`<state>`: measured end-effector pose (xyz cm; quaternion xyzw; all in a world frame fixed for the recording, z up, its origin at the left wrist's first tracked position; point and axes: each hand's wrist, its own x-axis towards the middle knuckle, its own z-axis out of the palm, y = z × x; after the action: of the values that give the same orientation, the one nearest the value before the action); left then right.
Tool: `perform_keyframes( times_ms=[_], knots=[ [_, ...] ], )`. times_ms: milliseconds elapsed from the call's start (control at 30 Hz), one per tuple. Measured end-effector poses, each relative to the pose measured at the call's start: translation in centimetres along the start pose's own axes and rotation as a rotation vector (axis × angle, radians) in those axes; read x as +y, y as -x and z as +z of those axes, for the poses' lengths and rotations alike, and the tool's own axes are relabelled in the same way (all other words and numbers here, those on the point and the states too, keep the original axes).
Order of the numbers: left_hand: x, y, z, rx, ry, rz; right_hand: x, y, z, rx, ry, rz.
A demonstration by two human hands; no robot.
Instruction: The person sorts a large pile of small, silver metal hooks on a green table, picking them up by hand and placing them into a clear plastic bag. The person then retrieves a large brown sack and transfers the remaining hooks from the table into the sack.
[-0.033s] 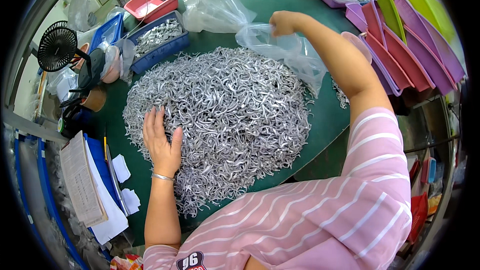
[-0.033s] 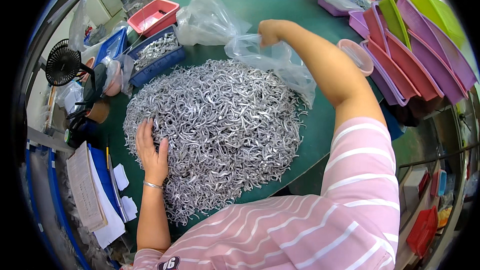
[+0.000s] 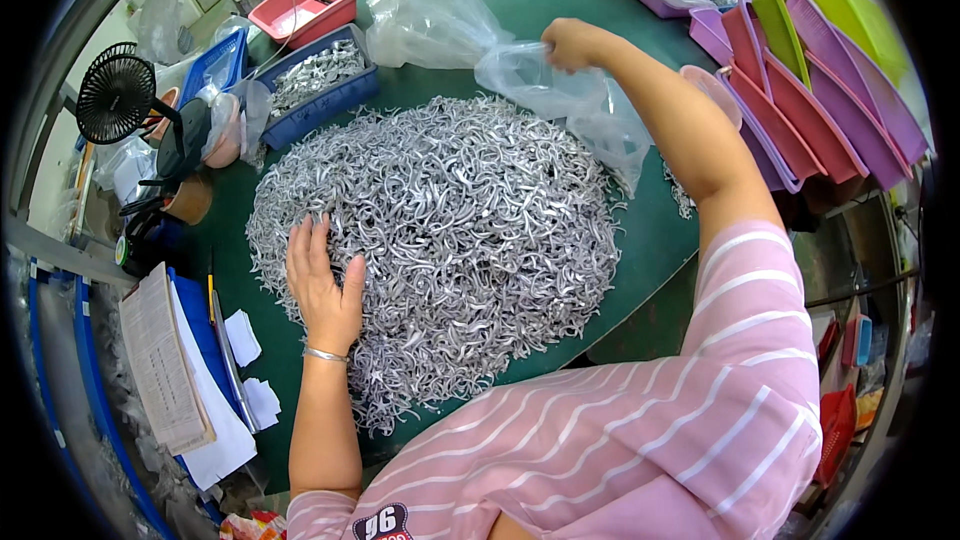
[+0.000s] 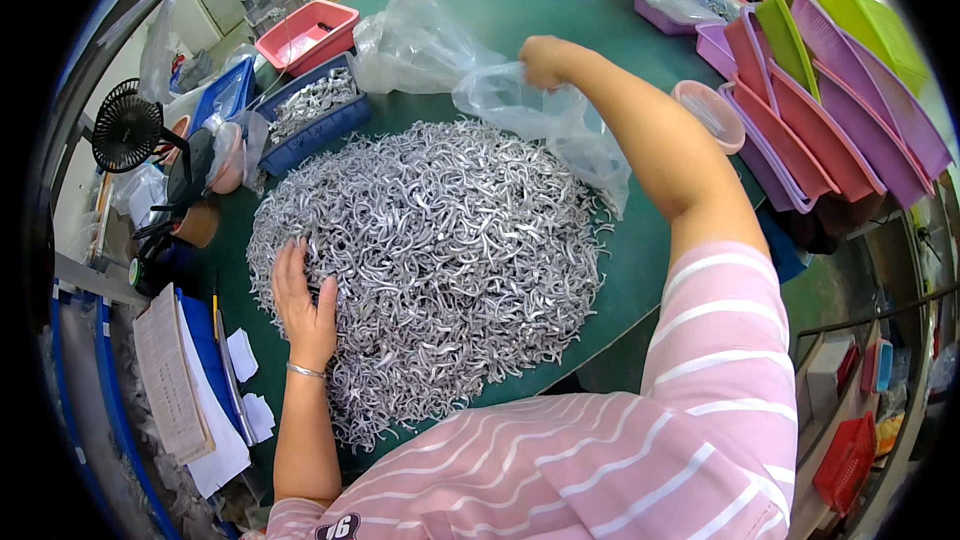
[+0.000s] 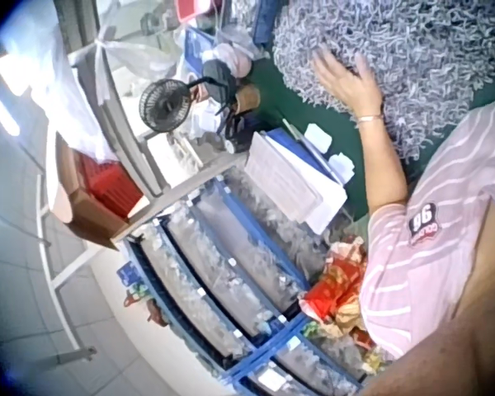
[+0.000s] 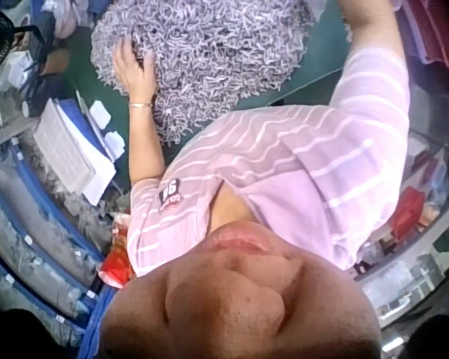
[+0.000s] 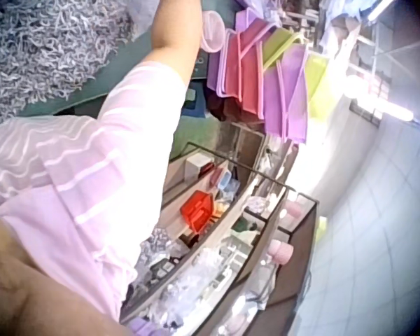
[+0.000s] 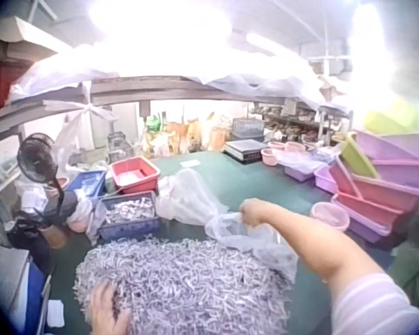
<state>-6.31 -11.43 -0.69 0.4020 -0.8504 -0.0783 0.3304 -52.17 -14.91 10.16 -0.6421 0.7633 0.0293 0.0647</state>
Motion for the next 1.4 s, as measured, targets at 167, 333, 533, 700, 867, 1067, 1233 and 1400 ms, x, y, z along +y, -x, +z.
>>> perform_keyframes(
  times_ms=[167, 333, 533, 700, 867, 1067, 1233, 1400],
  knots=[
    [-0.2, 0.3, 0.1, 0.004, -0.015, -0.002, 0.5, 4.4, -5.2, 0.269, -0.573, 0.109],
    [-0.3, 0.1, -0.7, 0.017, 0.112, -0.046, -0.1, 8.1, -9.5, 0.233, -1.086, -0.051],
    [2.9, -1.4, -2.0, 0.148, 0.697, -0.108, -3.3, 8.4, -7.8, 0.036, -1.57, -0.465],
    [7.4, -3.8, -5.1, -0.154, 1.603, -0.357, -14.2, 8.8, -2.7, -0.029, -1.912, -0.541],
    [4.5, -4.5, -8.4, 0.087, 1.037, -0.29, -14.9, 7.7, 0.3, -0.027, -1.343, -0.433],
    [0.4, -5.7, -14.8, 0.171, 0.477, -0.178, -6.8, 9.6, 0.3, 0.198, -1.249, -0.089],
    [0.3, -7.6, -15.7, 0.246, 0.141, 0.118, 0.2, 13.6, 1.1, 0.274, -0.932, 0.163],
    [0.5, -8.5, -16.4, 0.519, 0.065, 0.331, 1.6, 18.4, 4.1, 0.153, -0.635, 0.259]
  ],
)
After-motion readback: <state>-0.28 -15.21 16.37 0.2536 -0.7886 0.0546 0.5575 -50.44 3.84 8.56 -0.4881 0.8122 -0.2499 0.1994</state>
